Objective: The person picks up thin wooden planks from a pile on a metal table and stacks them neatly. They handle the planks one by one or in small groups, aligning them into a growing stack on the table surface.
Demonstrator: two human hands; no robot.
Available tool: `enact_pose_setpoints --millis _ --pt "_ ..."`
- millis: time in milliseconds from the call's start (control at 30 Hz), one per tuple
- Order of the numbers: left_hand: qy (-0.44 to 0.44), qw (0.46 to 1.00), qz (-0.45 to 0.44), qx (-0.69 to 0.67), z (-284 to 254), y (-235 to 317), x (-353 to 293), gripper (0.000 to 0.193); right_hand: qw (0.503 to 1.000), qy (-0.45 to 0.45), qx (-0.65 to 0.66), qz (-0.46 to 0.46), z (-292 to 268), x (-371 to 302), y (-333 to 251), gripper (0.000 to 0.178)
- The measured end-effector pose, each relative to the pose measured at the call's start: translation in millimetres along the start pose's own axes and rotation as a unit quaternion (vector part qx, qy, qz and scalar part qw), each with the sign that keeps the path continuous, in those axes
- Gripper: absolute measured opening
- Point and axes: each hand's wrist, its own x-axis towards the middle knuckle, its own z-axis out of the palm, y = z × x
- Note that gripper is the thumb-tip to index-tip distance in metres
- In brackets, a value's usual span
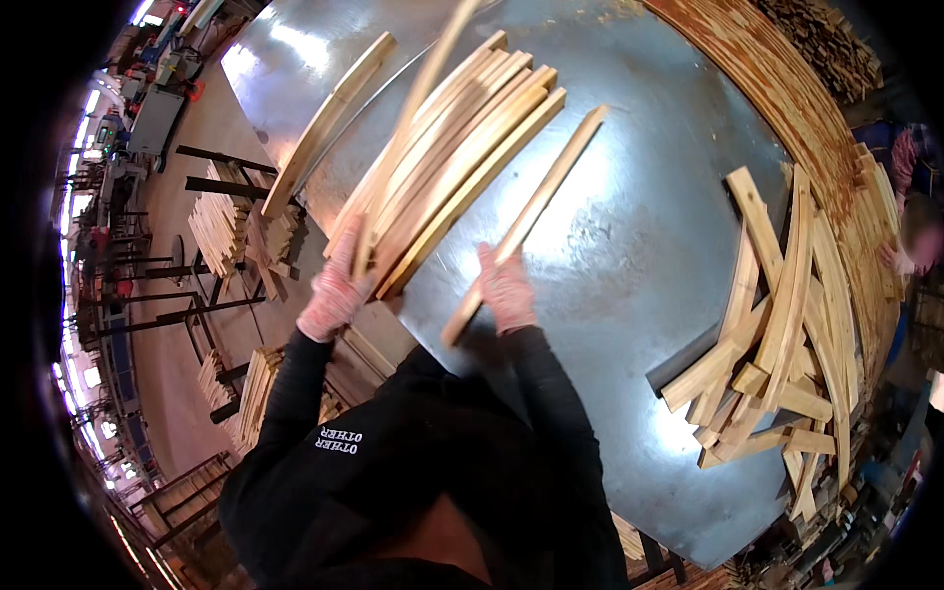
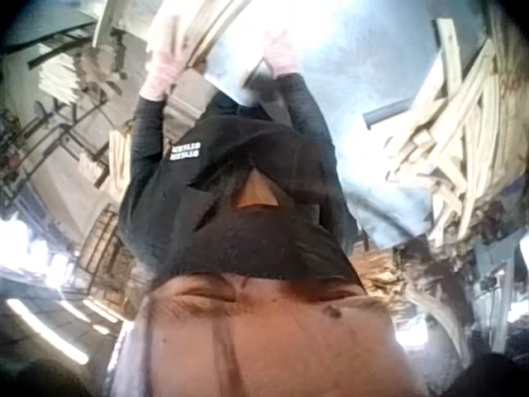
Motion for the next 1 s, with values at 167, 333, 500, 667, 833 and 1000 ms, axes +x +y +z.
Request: enact_pose_setpoints --millis 167,333,500,667,833,1000 --pt "0.048 0.994 -0.098 0.022 -68.2 -86.9 39.7 0.078 0.945 -0.165 -0.275 -0.060 43.3 23.3 -29.5 0.072" --pt "0.078 0.966 -0.216 -0.118 -54.2 -119.0 -39.6 0.080 0.987 0.092 -0.122 -0.058 -64.3 166.3 -133.6 0.056" --pt "0.105 0.897 -0.305 -0.303 -4.4 -131.5 -92.3 0.089 0.907 0.062 -0.412 -0.055 -82.3 320.0 -142.1 0.069" --pt "0.127 0.819 -0.302 -0.472 33.1 -95.2 -80.9 0.091 0.908 0.063 -0.413 -0.031 -53.5 316.1 -150.6 0.070" --pt "0.191 0.818 -0.283 -0.462 40.7 -83.2 -98.1 0.080 0.905 -0.039 -0.379 -0.191 -50.7 251.2 -196.1 0.087" --pt "0.207 0.851 -0.270 -0.400 3.9 -75.6 -135.2 0.062 0.627 -0.092 -0.601 -0.488 -122.8 200.2 -234.7 0.039"
